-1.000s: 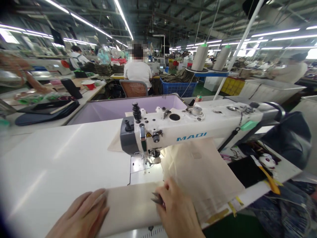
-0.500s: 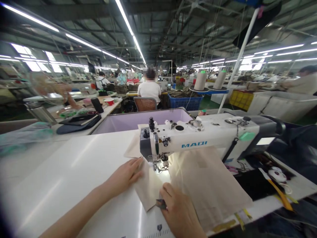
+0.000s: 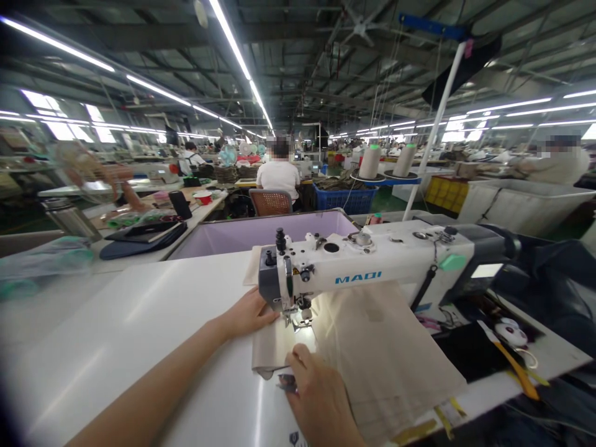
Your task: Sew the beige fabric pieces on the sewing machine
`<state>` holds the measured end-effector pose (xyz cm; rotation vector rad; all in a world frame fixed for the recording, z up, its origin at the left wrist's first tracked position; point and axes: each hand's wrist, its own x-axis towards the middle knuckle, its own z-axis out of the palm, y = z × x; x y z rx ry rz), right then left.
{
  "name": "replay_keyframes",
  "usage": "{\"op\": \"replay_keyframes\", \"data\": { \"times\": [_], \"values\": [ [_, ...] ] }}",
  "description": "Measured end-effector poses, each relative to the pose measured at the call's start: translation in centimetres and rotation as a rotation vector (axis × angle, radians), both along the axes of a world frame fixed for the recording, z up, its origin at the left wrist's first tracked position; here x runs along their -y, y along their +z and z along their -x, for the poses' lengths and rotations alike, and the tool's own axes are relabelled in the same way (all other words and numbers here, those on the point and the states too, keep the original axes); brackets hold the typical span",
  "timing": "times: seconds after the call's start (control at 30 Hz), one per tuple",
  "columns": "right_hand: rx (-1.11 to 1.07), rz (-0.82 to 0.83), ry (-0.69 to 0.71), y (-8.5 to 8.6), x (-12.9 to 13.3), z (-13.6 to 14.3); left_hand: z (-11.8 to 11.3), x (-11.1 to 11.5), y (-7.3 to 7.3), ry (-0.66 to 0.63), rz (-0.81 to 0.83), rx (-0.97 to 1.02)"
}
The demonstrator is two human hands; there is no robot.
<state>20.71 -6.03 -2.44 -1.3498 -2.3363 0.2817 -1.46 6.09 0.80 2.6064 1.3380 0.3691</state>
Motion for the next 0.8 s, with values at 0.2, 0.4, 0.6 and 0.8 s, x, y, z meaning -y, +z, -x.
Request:
{"op": "replay_keyframes", "data": {
  "times": [0.2,0.4,0.6,0.8],
  "values": [
    [0.017,-0.018,-0.005,-0.5,0.0,0.1,0.1,-0.2,-0.3,0.007,-0.014,-0.002],
    [0.024,0.067,0.023,-0.4,-0.5,-0.1,0.1,-0.3,-0.7,0.011,-0.026,-0.017],
    [0.038,0.066,0.036,-0.1,-1.0,-0.2,0.0,-1.0,-0.3,-0.008,-0.065,-0.062],
    [0.092,0.057,0.046,0.0,-1.0,-0.2,-2.2,2.9,-0.3,0.05,-0.147,-0.087]
  ]
}}
